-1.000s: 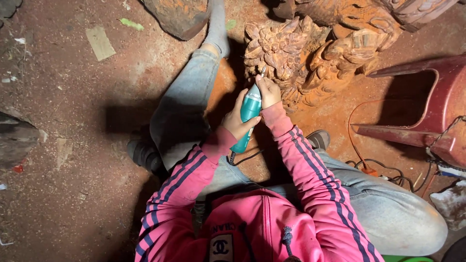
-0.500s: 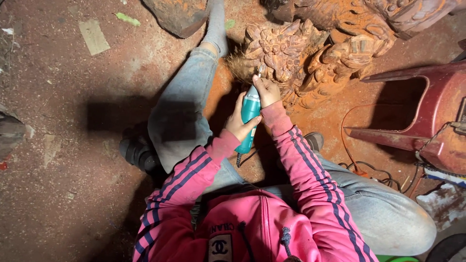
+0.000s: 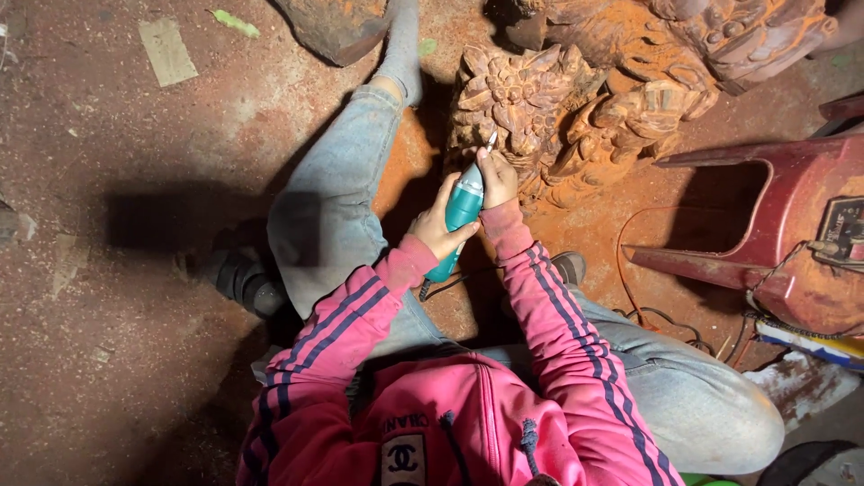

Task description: The person uses a handheld rotary carving tool to shape a wooden object with floral relief patterns. The person holds the tool with both hands and moves it along the surface to remove material and refine the carved details.

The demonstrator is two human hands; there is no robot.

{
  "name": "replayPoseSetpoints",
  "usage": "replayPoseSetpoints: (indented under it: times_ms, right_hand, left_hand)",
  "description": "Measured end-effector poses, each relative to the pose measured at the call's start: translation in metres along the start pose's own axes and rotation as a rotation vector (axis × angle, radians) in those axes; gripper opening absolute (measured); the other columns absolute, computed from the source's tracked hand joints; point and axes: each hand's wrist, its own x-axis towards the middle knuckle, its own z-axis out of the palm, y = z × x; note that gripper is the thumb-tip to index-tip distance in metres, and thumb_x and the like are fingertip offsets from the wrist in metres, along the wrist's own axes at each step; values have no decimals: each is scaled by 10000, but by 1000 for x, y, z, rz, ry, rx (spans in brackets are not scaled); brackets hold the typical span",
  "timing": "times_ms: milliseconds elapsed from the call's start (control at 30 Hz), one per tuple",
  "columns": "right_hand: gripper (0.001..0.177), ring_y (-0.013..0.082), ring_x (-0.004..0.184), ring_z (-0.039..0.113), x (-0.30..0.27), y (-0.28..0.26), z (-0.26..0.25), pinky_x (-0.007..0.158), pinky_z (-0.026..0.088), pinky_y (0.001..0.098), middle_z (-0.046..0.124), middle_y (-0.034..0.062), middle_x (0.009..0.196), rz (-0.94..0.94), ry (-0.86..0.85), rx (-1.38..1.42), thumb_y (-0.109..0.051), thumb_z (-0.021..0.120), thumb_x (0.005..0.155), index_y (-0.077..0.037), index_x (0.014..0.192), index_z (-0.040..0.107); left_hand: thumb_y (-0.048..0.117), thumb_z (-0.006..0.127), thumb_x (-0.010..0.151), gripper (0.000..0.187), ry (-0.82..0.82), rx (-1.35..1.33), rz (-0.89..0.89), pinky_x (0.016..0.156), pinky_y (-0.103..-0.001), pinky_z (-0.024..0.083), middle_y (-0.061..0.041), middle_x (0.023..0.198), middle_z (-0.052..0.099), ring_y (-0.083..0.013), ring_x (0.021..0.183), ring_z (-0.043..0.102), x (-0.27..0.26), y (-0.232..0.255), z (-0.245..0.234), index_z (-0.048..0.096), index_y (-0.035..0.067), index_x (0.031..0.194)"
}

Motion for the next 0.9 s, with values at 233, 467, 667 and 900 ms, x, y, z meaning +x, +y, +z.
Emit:
replayPoseSetpoints:
  times_ms: [233,467,667,900]
  right_hand:
    - [496,203,721,483,6,30,-5,758,439,355,481,66,693,-54,-5,-14,-266,586,1083,-65,633,530]
    - [487,208,720,483,5,23,-5,757,442,365,479,68,690,-85,-23,8,-239,590,1082,-64,633,524]
    - [489,208,723,487,4,-8,-5,757,445,364,480,70,692,-91,-43,1,-246,593,1081,-61,635,513]
    - [479,204,741,494,3,-31,-7,756,450,367,480,65,711,-75,-87,-28,-252,598,1078,-67,646,507]
  left_hand:
    - [624,657,788,944,-7,3,-33,1059,-479,487,-128,1304,653,-353,1235,626,3,-2,5,109,501,1546]
    - [594,640,807,937,9,-48,-50,1072,-511,475,-193,1322,632,-408,1250,602,-5,8,10,106,457,1565]
    - [590,651,801,940,47,-82,-46,1063,-513,483,-193,1312,638,-413,1240,609,-4,10,14,117,461,1563]
    - [549,671,813,927,95,-165,-31,1044,-528,494,-213,1295,638,-429,1228,610,-3,5,27,152,420,1569]
